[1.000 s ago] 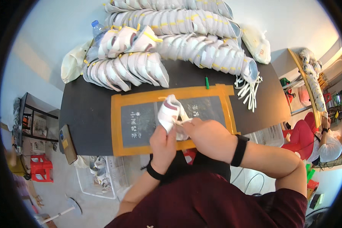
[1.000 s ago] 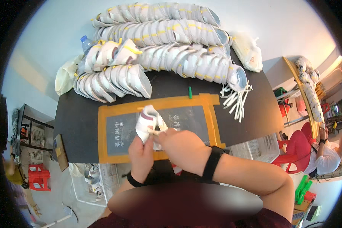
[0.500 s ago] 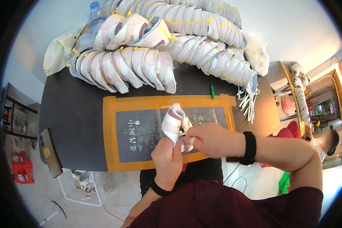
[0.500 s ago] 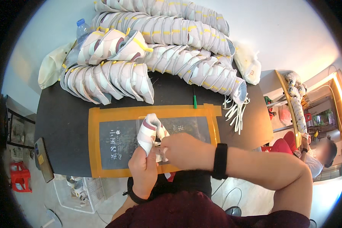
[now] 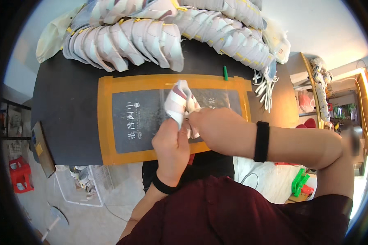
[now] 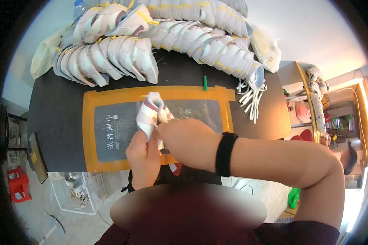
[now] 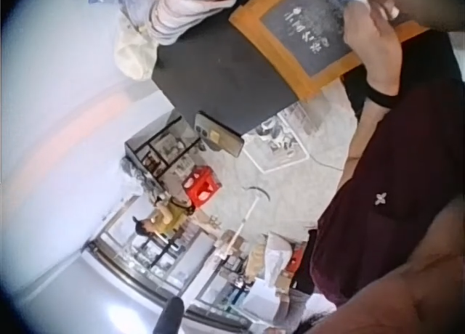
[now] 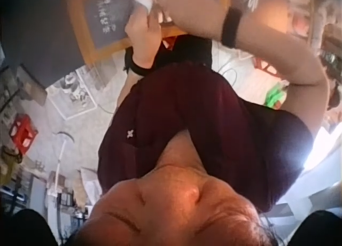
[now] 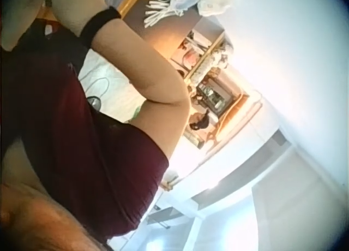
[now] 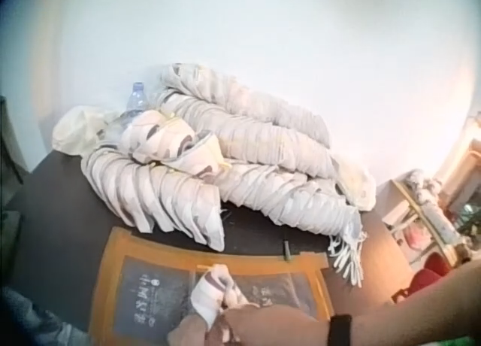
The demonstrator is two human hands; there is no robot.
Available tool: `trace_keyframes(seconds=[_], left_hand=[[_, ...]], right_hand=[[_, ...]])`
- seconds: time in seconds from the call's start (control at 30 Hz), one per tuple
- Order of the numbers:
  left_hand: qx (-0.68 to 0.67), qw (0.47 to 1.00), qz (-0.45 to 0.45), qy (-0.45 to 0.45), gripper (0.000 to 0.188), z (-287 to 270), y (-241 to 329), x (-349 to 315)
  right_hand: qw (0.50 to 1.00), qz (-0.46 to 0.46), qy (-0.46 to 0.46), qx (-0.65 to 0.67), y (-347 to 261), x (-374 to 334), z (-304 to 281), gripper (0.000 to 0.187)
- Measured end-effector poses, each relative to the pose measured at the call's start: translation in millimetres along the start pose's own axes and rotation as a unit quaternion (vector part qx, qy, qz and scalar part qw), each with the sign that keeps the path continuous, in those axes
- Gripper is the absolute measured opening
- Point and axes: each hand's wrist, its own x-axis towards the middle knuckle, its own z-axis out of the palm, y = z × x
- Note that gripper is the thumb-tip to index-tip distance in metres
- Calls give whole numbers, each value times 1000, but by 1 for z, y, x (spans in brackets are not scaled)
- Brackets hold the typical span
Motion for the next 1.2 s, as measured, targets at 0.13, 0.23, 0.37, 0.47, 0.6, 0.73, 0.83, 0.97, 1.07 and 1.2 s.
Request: trace_keyframes(seconds=[0.13, 0.23, 0.37, 0.47, 0.6, 0.73, 0.83, 0.97, 1.07, 1.2], left_hand=[[-33, 999, -31, 19, 11, -1, 5, 0], [-53, 997, -54, 21, 5, 1, 7, 0], [8, 1000, 1, 8, 19, -1, -2, -1], [-33, 999, -39, 6, 14, -2, -1, -2], [-152, 970, -191, -15, 16, -8, 21, 7], [-110, 988, -112, -3, 22, -2, 15, 11], [-80, 996, -12, 25, 26, 1, 12, 7], [60, 991, 118, 24, 33, 2, 12, -5], [135, 980, 147, 2, 33, 1, 18, -12], [168, 964, 208, -8, 30, 1, 27, -12]], right_hand=[[990, -31, 12, -137, -10, -2, 2, 16], [994, 35, -107, -12, 6, 16, 4, 16], [995, 49, -32, 76, 1, 7, 9, 15], [989, -38, -11, -141, -11, 7, 2, 15], [993, -36, -18, -112, -8, 7, 0, 16], [999, 12, 23, -24, -7, 1, 3, 17], [984, 86, 26, 151, -3, -7, 12, 18], [855, 252, -32, 453, -29, -36, -9, 26], [805, 289, -65, 514, -29, -54, -13, 28], [760, 284, -91, 577, -21, -60, 2, 24]])
